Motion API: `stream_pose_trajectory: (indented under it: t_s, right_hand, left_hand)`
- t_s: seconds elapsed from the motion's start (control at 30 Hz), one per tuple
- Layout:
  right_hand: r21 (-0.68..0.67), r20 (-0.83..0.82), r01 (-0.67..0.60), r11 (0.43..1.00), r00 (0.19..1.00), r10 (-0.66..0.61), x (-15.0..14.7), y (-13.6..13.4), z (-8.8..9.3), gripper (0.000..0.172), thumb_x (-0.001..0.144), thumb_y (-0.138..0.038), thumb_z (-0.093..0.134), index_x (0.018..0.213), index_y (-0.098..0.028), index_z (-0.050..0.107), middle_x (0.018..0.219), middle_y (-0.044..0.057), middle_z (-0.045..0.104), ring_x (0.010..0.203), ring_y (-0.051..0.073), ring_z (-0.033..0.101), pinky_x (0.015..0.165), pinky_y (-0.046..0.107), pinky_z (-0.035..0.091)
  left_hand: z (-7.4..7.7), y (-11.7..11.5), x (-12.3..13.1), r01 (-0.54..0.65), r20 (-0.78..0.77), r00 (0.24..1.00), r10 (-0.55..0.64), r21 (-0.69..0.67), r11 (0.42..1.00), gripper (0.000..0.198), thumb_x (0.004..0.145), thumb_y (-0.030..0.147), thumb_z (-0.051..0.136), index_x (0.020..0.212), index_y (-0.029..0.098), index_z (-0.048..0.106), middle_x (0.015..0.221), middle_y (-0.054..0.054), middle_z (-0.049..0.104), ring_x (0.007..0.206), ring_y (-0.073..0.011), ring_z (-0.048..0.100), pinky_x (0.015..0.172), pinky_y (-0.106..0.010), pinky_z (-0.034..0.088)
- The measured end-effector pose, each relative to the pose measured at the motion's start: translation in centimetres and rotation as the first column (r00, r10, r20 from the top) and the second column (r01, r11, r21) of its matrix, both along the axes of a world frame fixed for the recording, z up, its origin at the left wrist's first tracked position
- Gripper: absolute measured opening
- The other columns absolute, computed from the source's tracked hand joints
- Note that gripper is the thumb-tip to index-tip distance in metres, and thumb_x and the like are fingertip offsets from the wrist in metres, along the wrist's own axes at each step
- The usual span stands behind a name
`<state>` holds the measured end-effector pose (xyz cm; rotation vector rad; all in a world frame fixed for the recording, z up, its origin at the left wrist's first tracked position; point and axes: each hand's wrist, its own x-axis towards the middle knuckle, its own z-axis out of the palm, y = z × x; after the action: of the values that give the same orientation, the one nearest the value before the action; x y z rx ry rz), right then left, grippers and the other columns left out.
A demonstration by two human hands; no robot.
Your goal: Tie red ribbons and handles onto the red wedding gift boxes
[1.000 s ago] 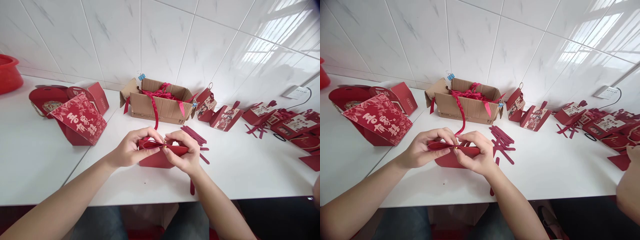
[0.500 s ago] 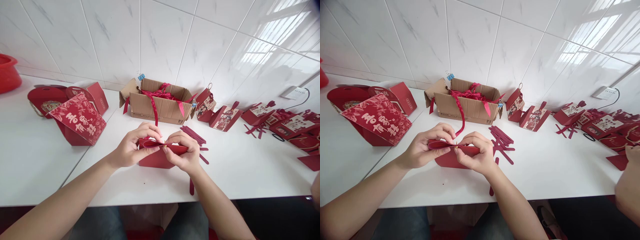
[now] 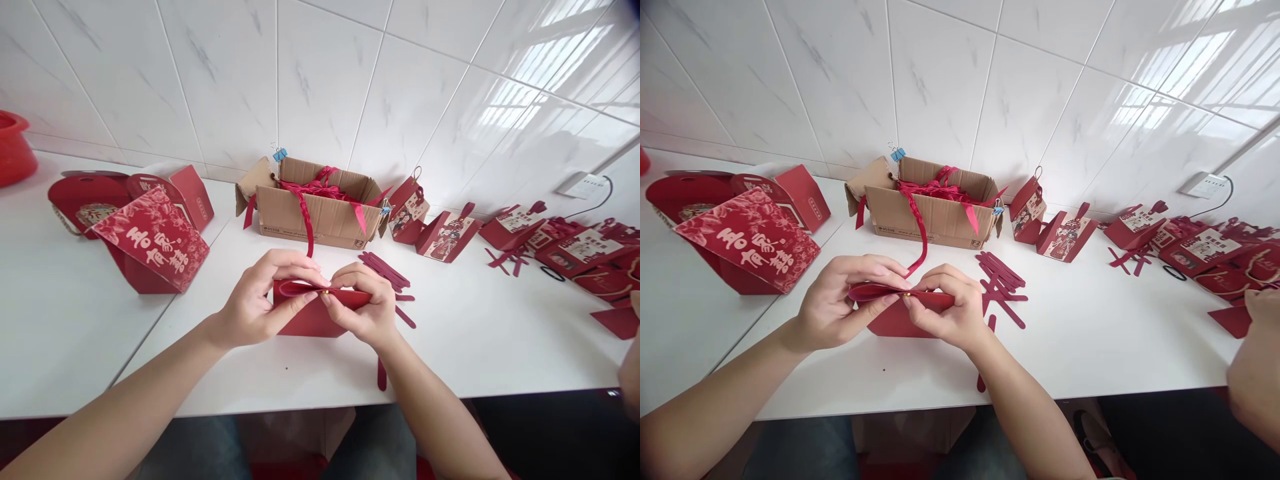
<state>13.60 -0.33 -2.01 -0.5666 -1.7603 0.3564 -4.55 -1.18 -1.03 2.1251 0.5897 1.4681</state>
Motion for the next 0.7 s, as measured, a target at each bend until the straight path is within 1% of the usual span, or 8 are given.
stream_pose_trajectory:
  t_s: [0.07,0.13,0.23,0.3,0.4,0.53,0.63,0.7]
  right_hand:
    - [0.006,-0.006,-0.007,1.0,1.0,0.007,0.0,0.0,0.0,0.007,0.072,-0.016,0.068,0.073,-0.02,0.063,0.069,0.002,0.065,0.062,0.014,0.062,0.056,0.027,0.052]
    - [0.003,-0.02,-0.016,1.0,1.0,0.016,0.0,0.0,-0.1,0.007,0.072,-0.015,0.069,0.074,-0.02,0.063,0.07,0.001,0.065,0.063,0.014,0.062,0.058,0.027,0.053]
    - [-0.051,-0.047,-0.04,0.998,0.998,0.038,0.0,0.0,-0.1,0.01,0.073,-0.014,0.068,0.081,-0.021,0.066,0.077,0.002,0.068,0.072,0.016,0.065,0.065,0.029,0.056]
    - [-0.102,-0.053,-0.085,0.991,0.995,0.08,0.1,-0.1,-0.1,0.015,0.074,-0.014,0.068,0.086,-0.022,0.068,0.081,0.003,0.07,0.076,0.016,0.066,0.07,0.031,0.057]
    - [-0.146,-0.049,-0.133,0.98,0.991,0.127,0.3,-0.2,0.0,0.017,0.074,-0.016,0.071,0.089,-0.024,0.071,0.083,0.003,0.071,0.077,0.016,0.067,0.071,0.031,0.057]
    - [-0.167,-0.064,-0.127,0.978,0.991,0.118,0.5,-0.2,-0.1,0.021,0.077,-0.017,0.07,0.095,-0.028,0.073,0.084,0.003,0.07,0.074,0.015,0.066,0.067,0.03,0.056]
    - [-0.151,-0.086,-0.106,0.983,0.992,0.094,0.6,-0.1,-0.3,0.023,0.077,-0.016,0.07,0.096,-0.029,0.074,0.075,0.001,0.068,0.066,0.013,0.062,0.06,0.028,0.054]
    - [-0.144,-0.098,-0.079,0.986,0.993,0.065,0.6,0.0,-0.4,0.022,0.077,-0.016,0.07,0.094,-0.029,0.074,0.07,0.0,0.065,0.062,0.012,0.059,0.057,0.027,0.052]
  left_hand:
    - [0.0,0.2,-0.1,-0.011,-0.039,0.999,0.013,0.054,0.998,0.031,0.078,0.004,0.064,0.104,0.021,0.06,0.096,-0.004,0.07,0.091,-0.0177,0.067,0.079,-0.026,0.056]
    - [-0.1,0.3,-0.1,-0.012,-0.039,0.999,0.016,0.083,0.996,0.035,0.077,0.003,0.065,0.107,0.022,0.061,0.097,-0.004,0.07,0.093,-0.0179,0.067,0.083,-0.028,0.054]
    - [-0.3,0.4,0.1,0.02,0.0,1.0,-0.02,0.097,0.995,0.057,0.077,0.001,0.063,0.126,0.025,0.047,0.099,-0.003,0.068,0.096,-0.0177,0.065,0.089,-0.031,0.053]
    - [-0.3,0.3,0.3,0.024,0.026,0.999,-0.026,0.072,0.997,0.062,0.078,0.003,0.062,0.132,0.025,0.04,0.107,-0.006,0.063,0.103,-0.0191,0.062,0.088,-0.033,0.053]
    - [-0.3,0.1,0.4,0.029,0.061,0.998,-0.028,-0.023,0.999,0.054,0.081,0.006,0.06,0.128,0.024,0.041,0.117,-0.009,0.055,0.103,-0.0197,0.06,0.082,-0.032,0.055]
    - [-0.5,-0.2,0.4,0.05,0.076,0.996,-0.04,-0.129,0.99,0.042,0.084,0.01,0.057,0.121,0.024,0.044,0.114,-0.008,0.054,0.089,-0.0156,0.062,0.076,-0.03,0.055]
    - [-0.9,0.0,0.4,0.036,0.077,0.997,-0.023,-0.166,0.985,0.039,0.085,0.013,0.058,0.119,0.024,0.044,0.11,-0.007,0.055,0.089,-0.0159,0.061,0.075,-0.029,0.054]
    - [-1.1,0.1,0.4,0.008,0.055,0.998,0.002,-0.173,0.985,0.035,0.085,0.016,0.059,0.117,0.023,0.047,0.108,-0.007,0.057,0.089,-0.0166,0.061,0.074,-0.029,0.053]
